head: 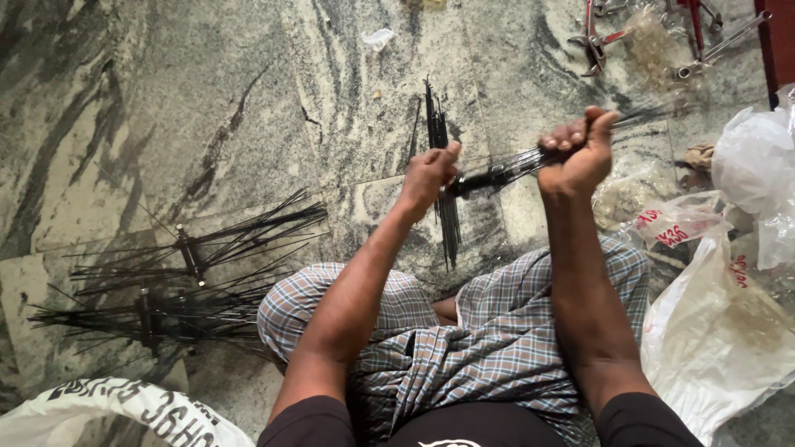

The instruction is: The person sits on the floor and assembles thin black rods into a central hub, then handles a white fabric ring and a white string, using pliers to cut the string. The person places the assembled rod bundle into a white sack.

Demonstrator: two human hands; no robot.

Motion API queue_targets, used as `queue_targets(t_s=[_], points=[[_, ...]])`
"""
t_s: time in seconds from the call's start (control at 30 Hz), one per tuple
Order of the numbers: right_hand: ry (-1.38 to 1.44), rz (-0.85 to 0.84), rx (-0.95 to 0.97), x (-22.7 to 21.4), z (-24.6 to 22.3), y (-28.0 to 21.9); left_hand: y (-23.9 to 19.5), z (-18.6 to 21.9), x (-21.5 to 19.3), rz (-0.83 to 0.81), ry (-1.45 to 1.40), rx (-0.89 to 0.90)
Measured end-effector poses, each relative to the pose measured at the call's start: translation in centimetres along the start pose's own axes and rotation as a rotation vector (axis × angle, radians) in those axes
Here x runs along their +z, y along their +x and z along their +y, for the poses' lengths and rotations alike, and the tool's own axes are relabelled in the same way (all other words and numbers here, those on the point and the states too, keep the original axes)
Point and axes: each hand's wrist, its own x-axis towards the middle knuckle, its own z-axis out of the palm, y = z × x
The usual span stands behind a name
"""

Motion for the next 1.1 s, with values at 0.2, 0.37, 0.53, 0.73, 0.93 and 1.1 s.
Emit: queue_targets(t_s=[0.2,0.37,0.53,0.73,0.93,1.1], points=[[-0.276,-0.316,-0.246,5.7,-0.5,-4.8,-1.0,-1.3,1.2,-0.231,-0.474,-0.039],[-0.571,-0.458,-0.350,7.4,2.1,-6.8,-2.3,-1.2,2.0,-0.153,-0.503,-0.120],[-0.553,-0.417,-0.225,6.0,3.4,-7.4,-2.2,-1.1,2.5,-0.185,-0.494,-0.126],[-0.465,-0.392,-0.248,4.5,3.5,-6.2,-2.1,-0.7,2.6,-0.286,-0.412,-0.164],[-0.469,-0.372,-0.271,4.0,1.1,-5.3,-0.5,-2.5,3.0,-0.225,-0.150,-0.097],[-0.551,-0.449,-0.305,3.4,1.8,-6.5,0.4,-4.2,3.2,-0.191,-0.045,0.021]])
